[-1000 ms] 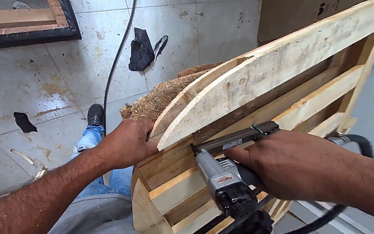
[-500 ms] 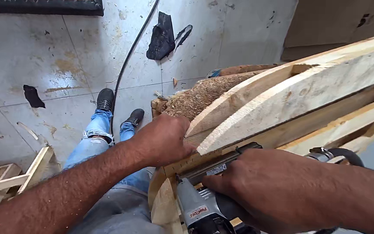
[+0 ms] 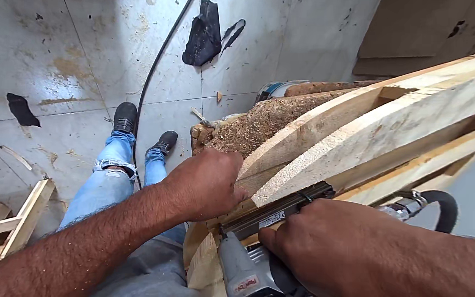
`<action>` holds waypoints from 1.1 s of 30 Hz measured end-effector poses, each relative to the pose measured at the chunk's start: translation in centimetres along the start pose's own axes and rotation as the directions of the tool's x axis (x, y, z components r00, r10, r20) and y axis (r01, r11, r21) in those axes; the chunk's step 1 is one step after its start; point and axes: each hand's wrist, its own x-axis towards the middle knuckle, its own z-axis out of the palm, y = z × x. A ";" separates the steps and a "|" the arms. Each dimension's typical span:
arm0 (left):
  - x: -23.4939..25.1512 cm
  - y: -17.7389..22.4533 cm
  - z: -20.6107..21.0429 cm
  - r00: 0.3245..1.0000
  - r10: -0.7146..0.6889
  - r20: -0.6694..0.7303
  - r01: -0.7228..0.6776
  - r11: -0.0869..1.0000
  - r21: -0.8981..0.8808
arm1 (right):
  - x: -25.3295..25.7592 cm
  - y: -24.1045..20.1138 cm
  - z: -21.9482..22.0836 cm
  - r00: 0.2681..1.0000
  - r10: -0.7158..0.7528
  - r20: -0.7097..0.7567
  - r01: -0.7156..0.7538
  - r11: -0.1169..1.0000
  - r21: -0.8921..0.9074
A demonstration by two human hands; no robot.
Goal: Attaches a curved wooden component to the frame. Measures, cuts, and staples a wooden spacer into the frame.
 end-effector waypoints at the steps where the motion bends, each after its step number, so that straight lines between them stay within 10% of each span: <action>1: 0.0 0.0 0.0 1.000 -0.004 -0.002 0.004 1.000 0.000 | 0.0 -0.1 -0.2 1.000 -0.003 0.007 0.003 1.000 0.000; 19: 0.1 -0.3 0.4 0.999 -0.009 -0.035 0.009 1.000 0.002 | -1.7 3.1 3.3 0.971 -0.111 -0.214 0.085 0.988 -0.128; 33: 0.1 -0.3 0.2 0.999 -0.023 -0.045 0.021 0.999 -0.038 | -2.4 3.0 2.2 0.999 0.052 -0.014 -0.053 0.998 -0.019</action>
